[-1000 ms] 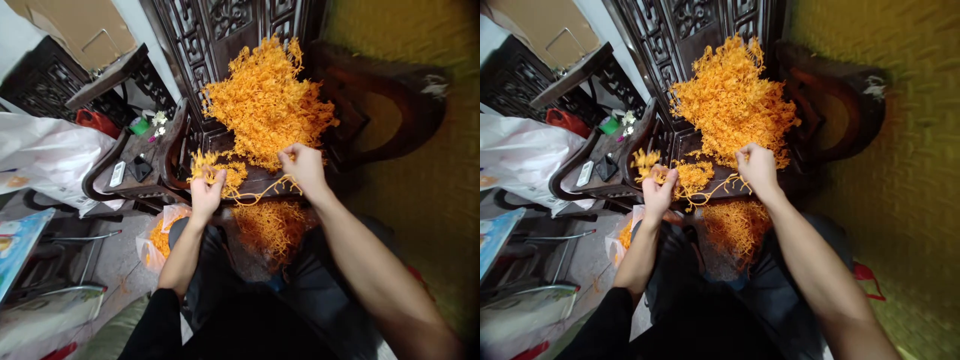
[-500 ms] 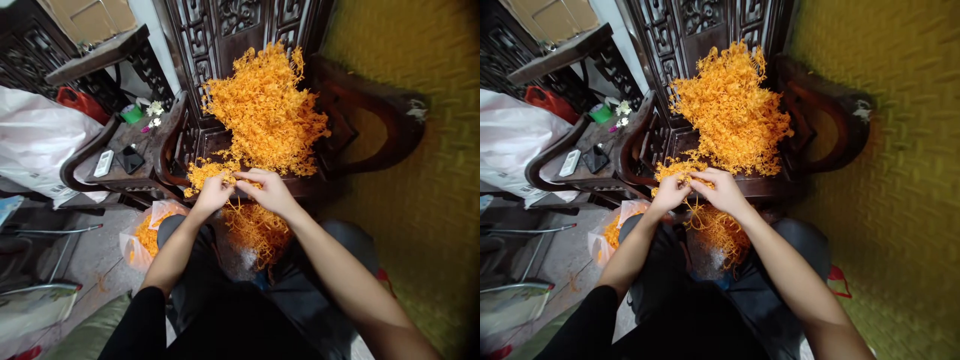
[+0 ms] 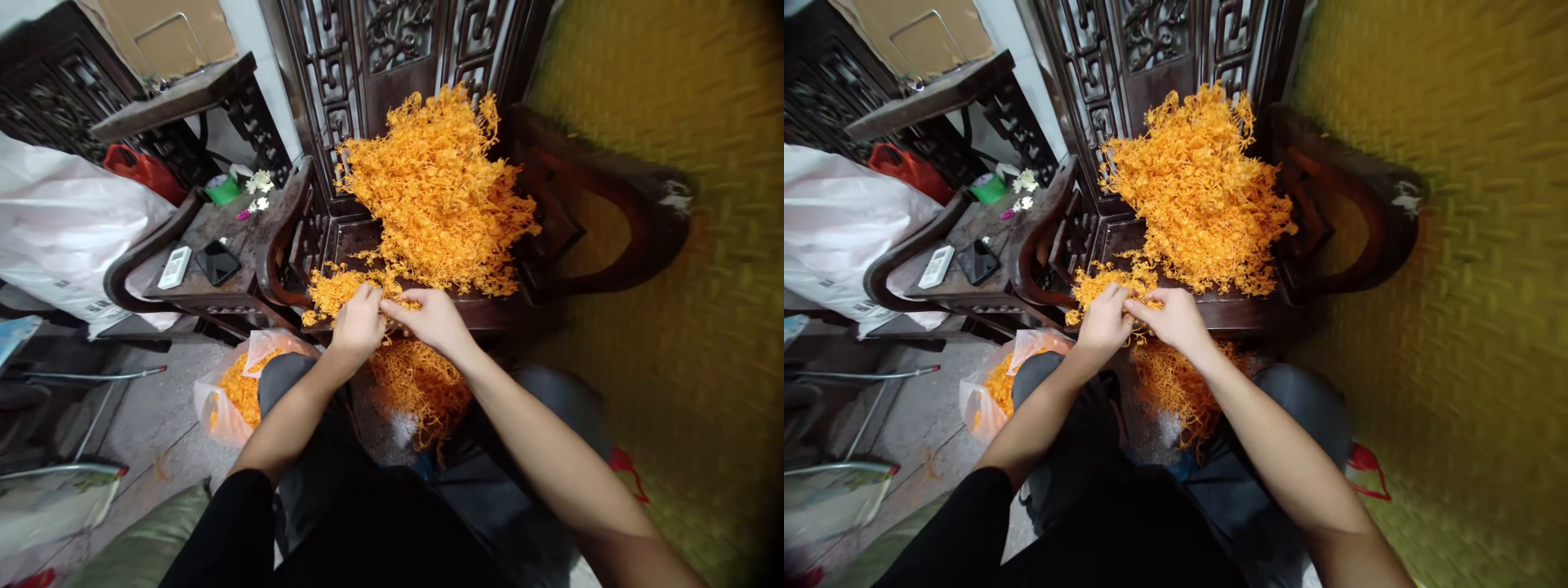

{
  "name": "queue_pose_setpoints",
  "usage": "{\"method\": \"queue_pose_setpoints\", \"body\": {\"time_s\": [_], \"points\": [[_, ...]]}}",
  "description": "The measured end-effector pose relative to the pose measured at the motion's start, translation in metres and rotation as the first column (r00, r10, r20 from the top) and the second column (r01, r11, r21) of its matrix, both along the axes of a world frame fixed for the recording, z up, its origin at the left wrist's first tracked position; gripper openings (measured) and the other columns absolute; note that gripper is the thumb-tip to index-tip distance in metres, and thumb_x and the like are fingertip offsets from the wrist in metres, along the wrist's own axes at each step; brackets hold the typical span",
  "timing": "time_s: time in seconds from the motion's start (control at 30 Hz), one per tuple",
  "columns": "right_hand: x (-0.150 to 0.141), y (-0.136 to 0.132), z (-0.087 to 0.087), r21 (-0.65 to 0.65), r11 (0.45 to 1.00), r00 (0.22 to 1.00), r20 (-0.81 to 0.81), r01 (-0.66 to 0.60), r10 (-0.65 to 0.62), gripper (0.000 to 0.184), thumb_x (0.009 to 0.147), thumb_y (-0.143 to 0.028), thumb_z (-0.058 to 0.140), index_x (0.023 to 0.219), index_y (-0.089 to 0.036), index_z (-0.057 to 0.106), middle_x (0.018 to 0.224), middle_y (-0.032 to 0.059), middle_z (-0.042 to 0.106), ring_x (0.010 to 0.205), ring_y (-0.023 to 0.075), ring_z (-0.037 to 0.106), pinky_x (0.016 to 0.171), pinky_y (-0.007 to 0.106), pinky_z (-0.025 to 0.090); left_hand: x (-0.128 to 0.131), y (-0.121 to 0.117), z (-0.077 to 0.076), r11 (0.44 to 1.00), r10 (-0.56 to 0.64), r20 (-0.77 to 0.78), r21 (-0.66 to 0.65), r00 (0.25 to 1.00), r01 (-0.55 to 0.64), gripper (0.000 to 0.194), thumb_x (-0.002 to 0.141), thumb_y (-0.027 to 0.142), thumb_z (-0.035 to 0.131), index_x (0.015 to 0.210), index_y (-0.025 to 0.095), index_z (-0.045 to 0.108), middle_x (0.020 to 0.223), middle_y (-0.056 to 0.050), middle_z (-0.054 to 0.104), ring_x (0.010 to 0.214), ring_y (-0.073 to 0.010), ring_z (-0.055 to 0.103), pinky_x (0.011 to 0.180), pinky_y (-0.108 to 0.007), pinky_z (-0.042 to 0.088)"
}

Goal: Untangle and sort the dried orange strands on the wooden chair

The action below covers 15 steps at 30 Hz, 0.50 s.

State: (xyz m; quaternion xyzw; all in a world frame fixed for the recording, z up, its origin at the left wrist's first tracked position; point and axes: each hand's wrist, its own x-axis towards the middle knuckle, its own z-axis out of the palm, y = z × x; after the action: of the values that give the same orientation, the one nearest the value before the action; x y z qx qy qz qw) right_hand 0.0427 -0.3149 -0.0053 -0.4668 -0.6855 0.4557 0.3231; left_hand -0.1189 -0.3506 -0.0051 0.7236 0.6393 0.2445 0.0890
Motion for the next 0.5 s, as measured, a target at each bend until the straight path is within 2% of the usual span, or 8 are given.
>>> {"method": "queue_pose_setpoints", "body": {"time_s": [0.1,0.2,0.3,0.37,0.4,0.47,0.5], "points": [[0.009,0.003,0.002,-0.021,0.993,0.993,0.028,-0.118,0.119,0.037,0.084,-0.054,0.071,0.079,-0.017,0.076,0.053,-0.0015,0.062,0.050,0.0147,0.054,0.056,0.028,0.038,-0.015,0.003,0.008,0.992,-0.108,0.175,-0.039,0.979,0.117,0.024,0.080,0.008,0.061,0.100,0.018,0.068,0.095,-0.007,0.069,0.075,-0.0187,0.065,0.076,-0.033,0.052],[0.016,0.005,0.005,-0.006,0.979,0.979,0.025,-0.204,0.204,0.034,0.087,-0.049,0.067,0.078,-0.017,0.075,0.059,-0.0005,0.065,0.055,0.0156,0.058,0.060,0.029,0.040,-0.026,0.004,0.019,0.945,-0.160,0.454,-0.188,0.877,0.269,0.026,0.082,0.022,0.070,0.108,0.016,0.069,0.078,0.000,0.068,0.057,-0.0114,0.056,0.061,-0.026,0.047],[0.020,0.006,0.008,0.102,0.965,0.970,0.066,-0.240,0.234,0.031,0.090,-0.044,0.064,0.082,-0.017,0.076,0.073,0.0021,0.071,0.069,0.0178,0.062,0.066,0.029,0.041,-0.024,0.002,0.024,0.897,-0.131,0.615,-0.261,0.777,0.358,0.032,0.090,0.042,0.068,0.109,0.016,0.069,0.070,0.001,0.065,0.054,-0.0109,0.053,0.053,-0.024,0.042],[0.020,0.005,0.008,0.178,0.954,0.968,0.117,-0.242,0.223,0.029,0.092,-0.042,0.062,0.083,-0.017,0.075,0.078,0.0037,0.072,0.073,0.0189,0.063,0.069,0.030,0.042,-0.020,0.001,0.022,0.919,-0.109,0.627,-0.233,0.772,0.319,0.032,0.091,0.048,0.066,0.096,0.017,0.070,0.069,0.000,0.064,0.056,-0.0115,0.054,0.053,-0.024,0.041],[0.018,0.003,0.008,0.202,0.949,0.965,0.149,-0.241,0.214,0.028,0.093,-0.040,0.061,0.084,-0.017,0.075,0.079,0.0045,0.073,0.073,0.0193,0.063,0.069,0.030,0.042,-0.019,0.002,0.021,0.944,-0.096,0.604,-0.196,0.791,0.264,0.032,0.090,0.049,0.068,0.089,0.017,0.069,0.069,0.000,0.064,0.058,-0.0119,0.054,0.055,-0.025,0.041],[0.015,-0.002,0.004,0.210,0.946,0.950,0.246,-0.246,0.192,0.024,0.093,-0.034,0.061,0.083,-0.018,0.074,0.081,0.0066,0.074,0.073,0.0205,0.065,0.069,0.031,0.042,-0.024,0.006,0.022,0.995,-0.026,0.537,-0.063,0.843,0.071,0.032,0.089,0.048,0.069,0.080,0.018,0.066,0.071,-0.001,0.065,0.062,-0.0130,0.054,0.060,-0.026,0.042],[0.014,-0.004,0.002,0.192,0.949,0.936,0.297,-0.250,0.187,0.021,0.092,-0.031,0.062,0.080,-0.018,0.074,0.080,0.0076,0.075,0.072,0.0213,0.065,0.068,0.032,0.042,-0.030,0.009,0.024,1.000,0.016,0.520,0.001,0.854,-0.020,0.032,0.092,0.048,0.066,0.081,0.019,0.065,0.073,-0.001,0.066,0.065,-0.0136,0.054,0.062,-0.027,0.043]]}}
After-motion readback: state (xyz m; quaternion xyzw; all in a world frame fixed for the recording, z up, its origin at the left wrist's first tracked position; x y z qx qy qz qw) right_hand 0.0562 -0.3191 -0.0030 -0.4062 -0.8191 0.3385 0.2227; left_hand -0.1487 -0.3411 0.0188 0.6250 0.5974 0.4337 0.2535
